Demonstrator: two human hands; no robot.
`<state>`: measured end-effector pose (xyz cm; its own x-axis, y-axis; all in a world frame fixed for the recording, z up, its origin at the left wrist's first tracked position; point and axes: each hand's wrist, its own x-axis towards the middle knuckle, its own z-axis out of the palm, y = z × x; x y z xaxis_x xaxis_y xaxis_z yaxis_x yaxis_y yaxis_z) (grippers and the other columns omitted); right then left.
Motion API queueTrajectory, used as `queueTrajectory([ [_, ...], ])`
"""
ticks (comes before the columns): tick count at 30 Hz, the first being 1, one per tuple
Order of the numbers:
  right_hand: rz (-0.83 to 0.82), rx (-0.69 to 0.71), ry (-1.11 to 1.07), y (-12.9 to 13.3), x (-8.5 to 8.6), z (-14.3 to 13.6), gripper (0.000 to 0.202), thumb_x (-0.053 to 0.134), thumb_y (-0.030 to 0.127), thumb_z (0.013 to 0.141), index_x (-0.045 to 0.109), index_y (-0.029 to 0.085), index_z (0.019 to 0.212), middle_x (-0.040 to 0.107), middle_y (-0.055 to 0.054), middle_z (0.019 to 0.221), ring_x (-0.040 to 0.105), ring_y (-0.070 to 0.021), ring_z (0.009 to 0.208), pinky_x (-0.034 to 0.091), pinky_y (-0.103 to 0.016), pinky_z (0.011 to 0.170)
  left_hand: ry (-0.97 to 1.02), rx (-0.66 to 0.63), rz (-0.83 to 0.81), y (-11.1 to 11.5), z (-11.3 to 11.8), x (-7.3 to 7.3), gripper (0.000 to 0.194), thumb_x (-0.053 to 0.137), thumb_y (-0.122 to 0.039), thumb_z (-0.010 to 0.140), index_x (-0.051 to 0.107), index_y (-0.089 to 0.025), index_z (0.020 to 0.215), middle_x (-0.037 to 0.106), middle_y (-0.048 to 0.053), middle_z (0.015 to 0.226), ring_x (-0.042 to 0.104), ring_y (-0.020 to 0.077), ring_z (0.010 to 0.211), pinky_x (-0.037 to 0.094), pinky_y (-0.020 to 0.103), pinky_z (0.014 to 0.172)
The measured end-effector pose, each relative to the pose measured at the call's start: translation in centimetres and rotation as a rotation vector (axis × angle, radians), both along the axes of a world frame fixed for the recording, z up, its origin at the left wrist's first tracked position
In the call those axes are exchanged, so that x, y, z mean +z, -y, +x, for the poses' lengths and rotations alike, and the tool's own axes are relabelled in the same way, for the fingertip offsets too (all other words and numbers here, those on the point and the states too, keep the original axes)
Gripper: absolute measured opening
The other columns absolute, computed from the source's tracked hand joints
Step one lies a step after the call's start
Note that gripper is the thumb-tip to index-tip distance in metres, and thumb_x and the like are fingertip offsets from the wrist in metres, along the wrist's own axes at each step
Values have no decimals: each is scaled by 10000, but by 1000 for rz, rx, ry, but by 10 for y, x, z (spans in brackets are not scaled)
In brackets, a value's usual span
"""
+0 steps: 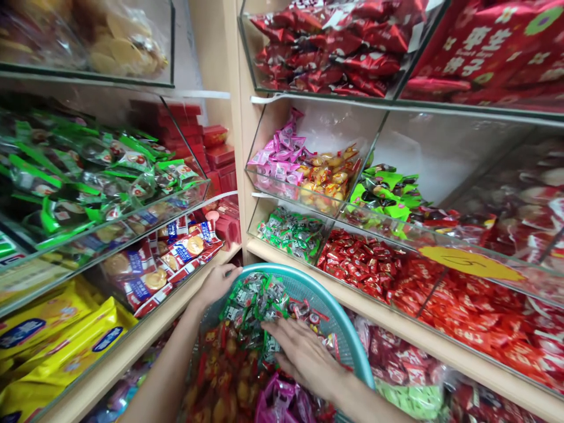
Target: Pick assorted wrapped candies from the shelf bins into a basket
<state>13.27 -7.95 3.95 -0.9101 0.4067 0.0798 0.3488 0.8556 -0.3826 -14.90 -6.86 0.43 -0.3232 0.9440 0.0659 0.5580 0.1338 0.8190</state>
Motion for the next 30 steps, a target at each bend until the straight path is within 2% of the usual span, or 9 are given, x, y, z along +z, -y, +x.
queueTrajectory([
  [8, 3, 67, 132, 5, 5, -14, 623, 479, 118, 793, 299, 272, 1369, 543, -65, 1154, 529, -208, 1061, 416, -364, 933, -23, 16, -9, 4, 1, -1, 403, 448, -526, 748, 614, -173, 648, 550, -31, 570, 459, 104, 565, 331, 208, 550],
  [11, 39, 56, 167, 6, -3, -14, 658, 454, 65, 773, 280, 262, 1376, 547, -66, 1153, 536, -204, 1047, 416, -352, 925, -24, 13, -9, 4, 1, 1, 404, 447, -526, 748, 618, -173, 655, 556, -28, 582, 463, 104, 571, 334, 208, 550],
  [18, 236, 24, 173, 6, -32, -12, 709, 403, -16, 755, 254, 262, 1391, 556, -71, 1135, 549, -213, 1041, 409, -364, 922, 8, 13, -27, 1, 2, 5, 401, 464, -534, 730, 596, -173, 617, 548, -31, 556, 475, 112, 594, 369, 216, 602],
  [21, 247, 31, 153, 7, -34, -11, 733, 440, -12, 739, 260, 276, 1389, 562, -64, 1114, 557, -215, 1029, 424, -358, 911, 15, 8, -36, 1, 1, 5, 412, 460, -548, 730, 577, -174, 605, 528, -39, 541, 469, 111, 588, 373, 219, 614],
  [25, 158, 75, 116, 7, -18, -11, 685, 544, 103, 771, 283, 280, 1379, 557, -65, 1127, 563, -215, 1017, 454, -340, 885, 28, 9, -28, 1, 1, 6, 420, 464, -559, 722, 570, -174, 592, 523, -39, 534, 469, 116, 588, 375, 225, 614],
  [28, 105, 68, 2, -7, 10, -16, 557, 537, 290, 842, 323, 280, 1356, 557, -67, 1136, 561, -208, 1012, 476, -333, 848, 36, 9, -28, 0, 2, 7, 423, 468, -560, 717, 578, -172, 590, 526, -35, 530, 473, 120, 593, 378, 227, 614],
  [30, 113, -3, -121, -30, 32, -26, 461, 459, 350, 887, 357, 268, 1329, 562, -70, 1121, 555, -202, 1008, 474, -342, 840, 39, 4, -28, 1, 3, 8, 424, 469, -556, 717, 593, -168, 600, 533, -33, 535, 473, 119, 592, 377, 223, 608],
])
